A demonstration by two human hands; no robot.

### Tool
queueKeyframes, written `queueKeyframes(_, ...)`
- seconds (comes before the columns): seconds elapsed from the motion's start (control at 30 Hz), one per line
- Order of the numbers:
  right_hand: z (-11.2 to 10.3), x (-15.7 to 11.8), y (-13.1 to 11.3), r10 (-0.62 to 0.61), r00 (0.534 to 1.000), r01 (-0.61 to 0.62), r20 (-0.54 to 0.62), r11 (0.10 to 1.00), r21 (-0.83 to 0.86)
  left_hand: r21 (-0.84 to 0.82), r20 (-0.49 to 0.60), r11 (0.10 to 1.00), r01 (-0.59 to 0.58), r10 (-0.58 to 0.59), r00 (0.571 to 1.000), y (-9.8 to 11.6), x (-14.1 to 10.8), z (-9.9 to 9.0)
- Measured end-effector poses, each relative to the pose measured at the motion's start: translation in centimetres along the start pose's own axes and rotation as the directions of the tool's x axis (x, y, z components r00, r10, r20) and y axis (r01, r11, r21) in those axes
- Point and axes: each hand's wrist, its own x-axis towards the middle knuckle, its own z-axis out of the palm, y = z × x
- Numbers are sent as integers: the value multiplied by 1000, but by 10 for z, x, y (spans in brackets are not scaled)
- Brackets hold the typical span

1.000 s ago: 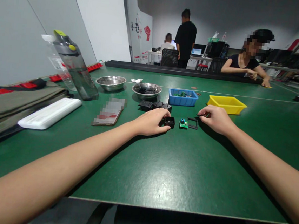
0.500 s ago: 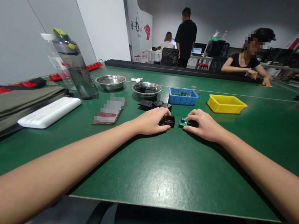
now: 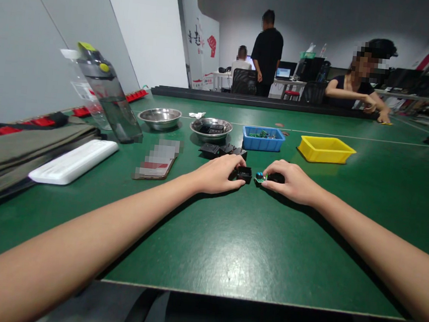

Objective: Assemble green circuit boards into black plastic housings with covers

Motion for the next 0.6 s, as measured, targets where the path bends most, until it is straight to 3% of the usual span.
queueKeyframes(0.37, -3, 0, -4, 49, 998, -49, -38, 999, 9, 5, 19, 1000, 12, -12, 1000, 0, 0, -1)
queueKeyframes(0.5, -3, -1, -5, 57, 986, -53, -154, 998, 31, 17, 8, 1000, -1, 1, 1000, 1, 0, -2)
queueKeyframes(0.6, -4, -2, -7, 13, 963, -13, -270, 1000, 4, 49, -77, 995, -81, 85, 993, 6, 0, -4)
